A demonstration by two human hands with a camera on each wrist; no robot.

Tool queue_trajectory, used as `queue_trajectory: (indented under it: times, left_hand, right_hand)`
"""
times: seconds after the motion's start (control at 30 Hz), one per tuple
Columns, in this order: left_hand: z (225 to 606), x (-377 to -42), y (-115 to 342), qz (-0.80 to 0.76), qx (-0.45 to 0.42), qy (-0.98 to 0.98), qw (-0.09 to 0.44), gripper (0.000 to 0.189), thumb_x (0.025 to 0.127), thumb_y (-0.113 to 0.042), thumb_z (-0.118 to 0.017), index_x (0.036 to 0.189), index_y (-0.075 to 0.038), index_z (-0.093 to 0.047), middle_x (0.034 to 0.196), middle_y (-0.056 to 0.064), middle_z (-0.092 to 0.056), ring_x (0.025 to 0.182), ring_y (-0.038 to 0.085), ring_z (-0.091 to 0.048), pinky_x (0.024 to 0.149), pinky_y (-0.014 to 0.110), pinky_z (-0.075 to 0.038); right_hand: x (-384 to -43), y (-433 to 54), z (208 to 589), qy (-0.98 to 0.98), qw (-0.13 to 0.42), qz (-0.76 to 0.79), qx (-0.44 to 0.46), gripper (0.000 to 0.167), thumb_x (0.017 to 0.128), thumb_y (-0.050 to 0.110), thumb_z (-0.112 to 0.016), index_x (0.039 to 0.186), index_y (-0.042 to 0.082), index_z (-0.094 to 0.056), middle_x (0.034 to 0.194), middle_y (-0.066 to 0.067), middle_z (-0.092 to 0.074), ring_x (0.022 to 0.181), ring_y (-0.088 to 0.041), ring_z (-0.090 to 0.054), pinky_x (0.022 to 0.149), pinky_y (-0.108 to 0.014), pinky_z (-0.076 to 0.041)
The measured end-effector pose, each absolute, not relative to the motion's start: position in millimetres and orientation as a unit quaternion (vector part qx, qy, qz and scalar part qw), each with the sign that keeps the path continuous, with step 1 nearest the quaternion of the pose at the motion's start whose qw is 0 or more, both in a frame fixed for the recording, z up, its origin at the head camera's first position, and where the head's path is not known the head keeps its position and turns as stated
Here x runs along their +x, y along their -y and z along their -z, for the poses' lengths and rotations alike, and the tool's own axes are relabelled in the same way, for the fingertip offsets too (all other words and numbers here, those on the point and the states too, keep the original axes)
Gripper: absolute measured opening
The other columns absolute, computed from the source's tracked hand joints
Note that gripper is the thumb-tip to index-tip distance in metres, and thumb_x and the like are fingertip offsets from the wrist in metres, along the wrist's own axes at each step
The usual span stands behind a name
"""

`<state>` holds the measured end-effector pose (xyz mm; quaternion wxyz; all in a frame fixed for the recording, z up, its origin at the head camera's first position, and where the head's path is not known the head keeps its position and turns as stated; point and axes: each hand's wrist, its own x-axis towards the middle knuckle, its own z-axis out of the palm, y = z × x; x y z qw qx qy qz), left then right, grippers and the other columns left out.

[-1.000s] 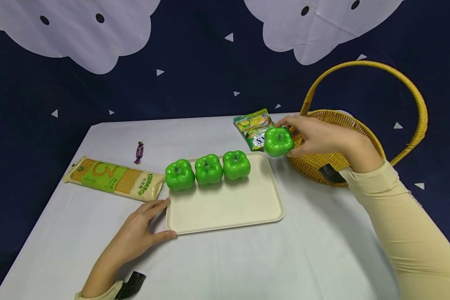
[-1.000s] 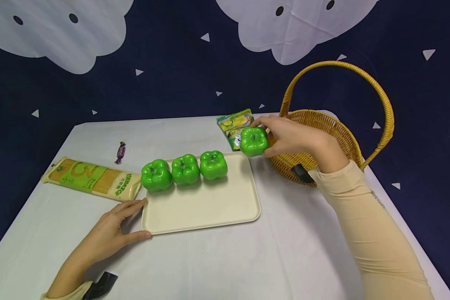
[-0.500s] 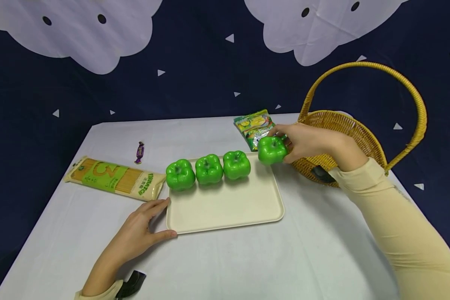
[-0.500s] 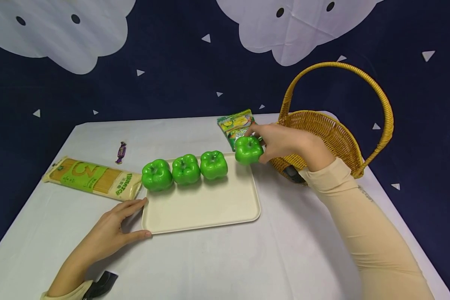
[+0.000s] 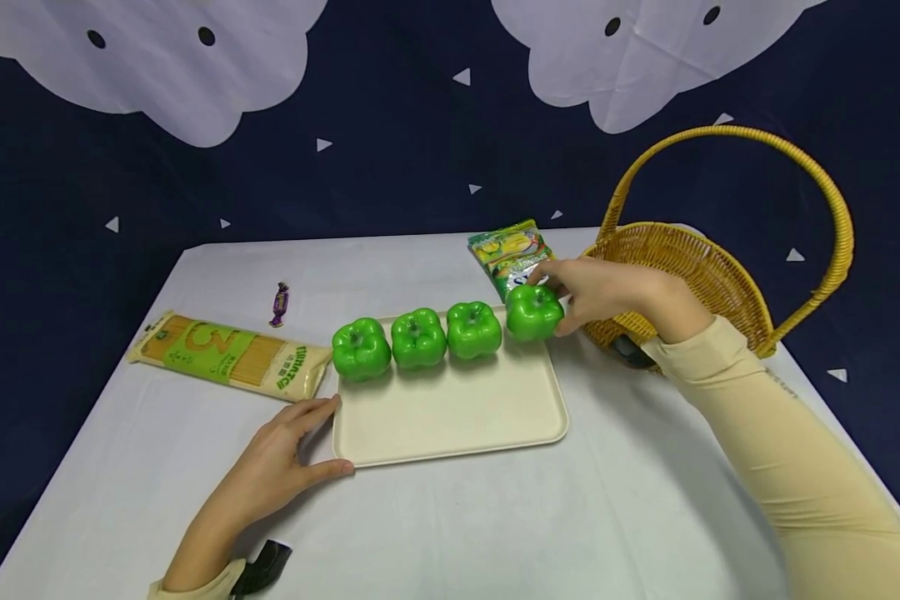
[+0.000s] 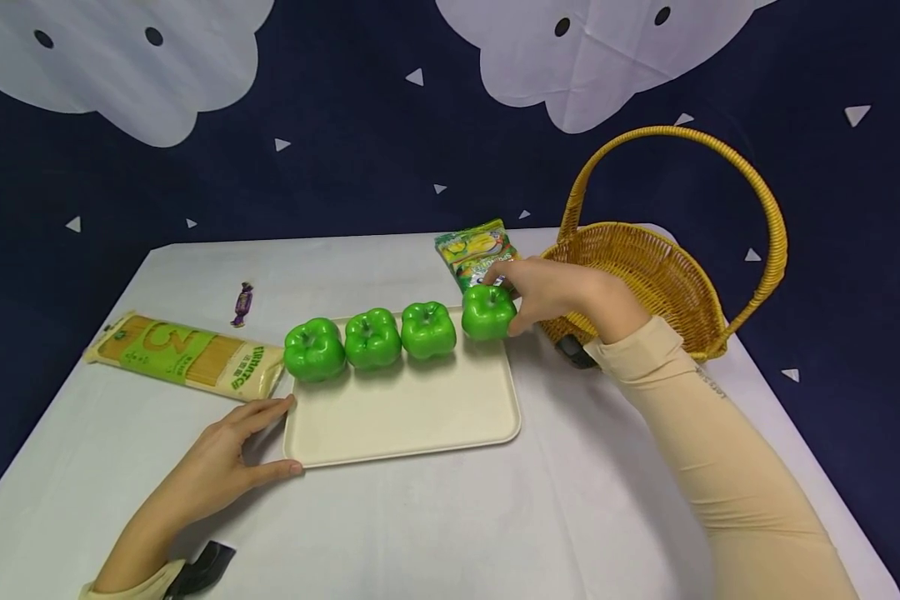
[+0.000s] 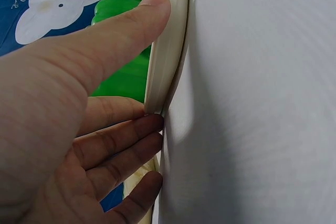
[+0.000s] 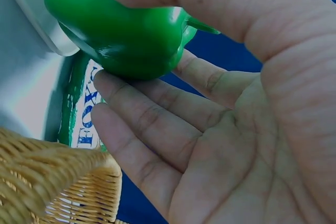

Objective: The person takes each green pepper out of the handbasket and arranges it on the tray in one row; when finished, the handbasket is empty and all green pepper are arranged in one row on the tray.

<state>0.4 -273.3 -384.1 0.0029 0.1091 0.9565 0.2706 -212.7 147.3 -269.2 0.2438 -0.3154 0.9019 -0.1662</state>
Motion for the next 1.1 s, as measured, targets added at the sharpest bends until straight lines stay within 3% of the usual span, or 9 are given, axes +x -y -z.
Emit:
queue_trajectory:
  times: [0.23,1.1]
  left_hand:
    - [384,0,272,-0.272,0.112,-0.956,0.003,0.093,0.079,-0.046,-0.095,0.151,0.001,-0.059,0.146,0.020,-0.065,0.137,0.045,-0.060,0.111,0.066,-0.051]
    - [385,-1,272,-0.269,0.102,-0.958,0.011,0.094,0.079,-0.047,-0.095,0.153,-0.002,-0.059,0.148,0.020,-0.064,0.139,0.045,-0.059,0.111,0.066,-0.051]
  right_hand:
    - [-215,-146,275,-0.896,0.260,0.174,-0.316,0.072,0.083,0.011,-0.088,0.146,0.003,-0.053,0.145,-0.026,-0.066,0.138,-0.041,-0.063,0.116,-0.057,-0.052]
    - [-217,-144,281,-0.898,0.273,0.162,-0.303,0.074,0.083,0.012,-0.092,0.145,0.005,-0.051,0.145,-0.027,-0.064,0.137,-0.042,-0.062,0.119,-0.058,-0.048]
